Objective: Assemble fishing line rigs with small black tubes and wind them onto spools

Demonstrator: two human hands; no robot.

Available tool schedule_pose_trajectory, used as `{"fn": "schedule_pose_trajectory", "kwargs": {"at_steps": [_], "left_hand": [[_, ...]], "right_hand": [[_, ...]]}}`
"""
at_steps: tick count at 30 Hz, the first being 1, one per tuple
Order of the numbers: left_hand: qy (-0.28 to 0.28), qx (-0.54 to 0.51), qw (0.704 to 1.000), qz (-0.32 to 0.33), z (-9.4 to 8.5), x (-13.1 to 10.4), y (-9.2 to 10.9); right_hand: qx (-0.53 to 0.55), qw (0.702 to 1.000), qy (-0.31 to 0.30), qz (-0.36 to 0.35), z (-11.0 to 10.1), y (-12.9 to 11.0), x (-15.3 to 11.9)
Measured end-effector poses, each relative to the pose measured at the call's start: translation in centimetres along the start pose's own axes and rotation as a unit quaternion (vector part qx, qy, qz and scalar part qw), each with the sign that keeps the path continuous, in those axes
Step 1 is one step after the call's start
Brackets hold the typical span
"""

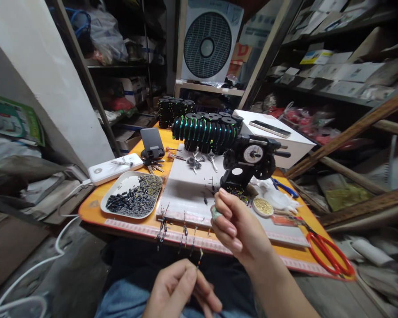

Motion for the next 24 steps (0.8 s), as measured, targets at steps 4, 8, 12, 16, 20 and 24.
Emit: {"fn": "schedule_pose_trajectory", "kwargs": {"at_steps": [4, 8, 12, 16, 20, 24], "left_hand": [[-0.012, 0.047, 0.993, 0.107, 0.9, 1.3, 2.9], [-0.082, 0.141, 0.959, 0.231, 3.2, 2.6, 6.7], [-0.058, 0.236, 0.913, 0.329, 4.7, 3.6, 9.3], [-0.022, 0.206, 0.918, 0.338, 5.2, 4.1, 9.9], [-0.059, 0.142, 0.950, 0.273, 5.8, 4.2, 9.2], [-0.126, 0.020, 0.973, 0.191, 6.2, 3.5, 8.2]], "right_hand": [[-0.060, 0.997, -0.040, -0.037, 1.3, -2.5, -1.2], [-0.128, 0.987, -0.071, -0.061, 2.4, -4.3, -1.6], [-0.156, 0.981, -0.088, -0.071, 2.7, -4.9, -1.7], [-0.156, 0.981, -0.085, -0.073, 2.6, -5.0, -1.6], [-0.134, 0.986, -0.068, -0.068, 2.1, -4.6, -1.3], [-0.078, 0.995, -0.043, -0.032, 1.4, -3.2, -0.8]]}}
Point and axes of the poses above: each hand's wrist, its own x-axis towards the middle knuckle, its own z-axis out of the palm, y = z × x, the point moved 7 cm from there along x, towards the middle knuckle, and after that the axes turned 9 degrees about y, right-handed, at the moved point
